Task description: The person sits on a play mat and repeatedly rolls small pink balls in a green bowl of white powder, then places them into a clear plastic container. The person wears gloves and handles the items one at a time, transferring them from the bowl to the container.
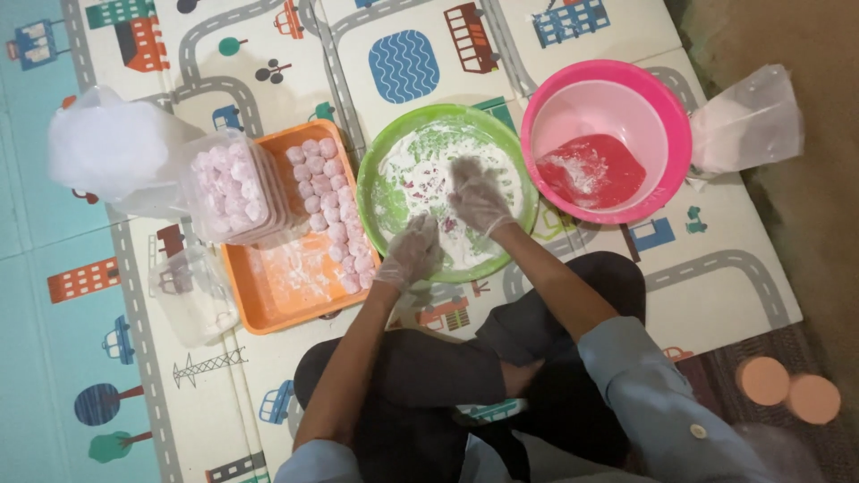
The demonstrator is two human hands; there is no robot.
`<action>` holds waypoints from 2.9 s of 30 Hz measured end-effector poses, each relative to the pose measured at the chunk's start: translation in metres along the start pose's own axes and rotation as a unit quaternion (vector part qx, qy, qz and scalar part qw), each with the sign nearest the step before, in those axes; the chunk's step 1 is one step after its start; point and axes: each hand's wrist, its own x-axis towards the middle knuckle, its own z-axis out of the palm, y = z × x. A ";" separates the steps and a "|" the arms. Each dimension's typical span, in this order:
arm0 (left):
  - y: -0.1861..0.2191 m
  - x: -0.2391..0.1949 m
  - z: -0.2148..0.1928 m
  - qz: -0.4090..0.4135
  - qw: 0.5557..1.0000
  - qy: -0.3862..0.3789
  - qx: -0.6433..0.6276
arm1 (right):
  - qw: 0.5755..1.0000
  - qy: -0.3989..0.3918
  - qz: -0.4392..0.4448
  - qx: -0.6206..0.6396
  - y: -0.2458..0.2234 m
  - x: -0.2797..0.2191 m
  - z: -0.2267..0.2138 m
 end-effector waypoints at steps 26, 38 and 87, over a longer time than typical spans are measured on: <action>0.005 -0.025 -0.047 -0.102 0.990 0.016 -0.100 | 0.969 0.020 -0.108 0.220 -0.051 -0.036 -0.059; 0.012 -0.020 -0.047 -0.119 0.980 0.039 -0.154 | 0.997 0.007 -0.066 0.040 -0.019 -0.037 -0.023; 0.027 -0.028 -0.078 -0.246 0.546 0.163 -0.784 | 0.875 0.136 -0.098 0.453 -0.060 -0.083 -0.063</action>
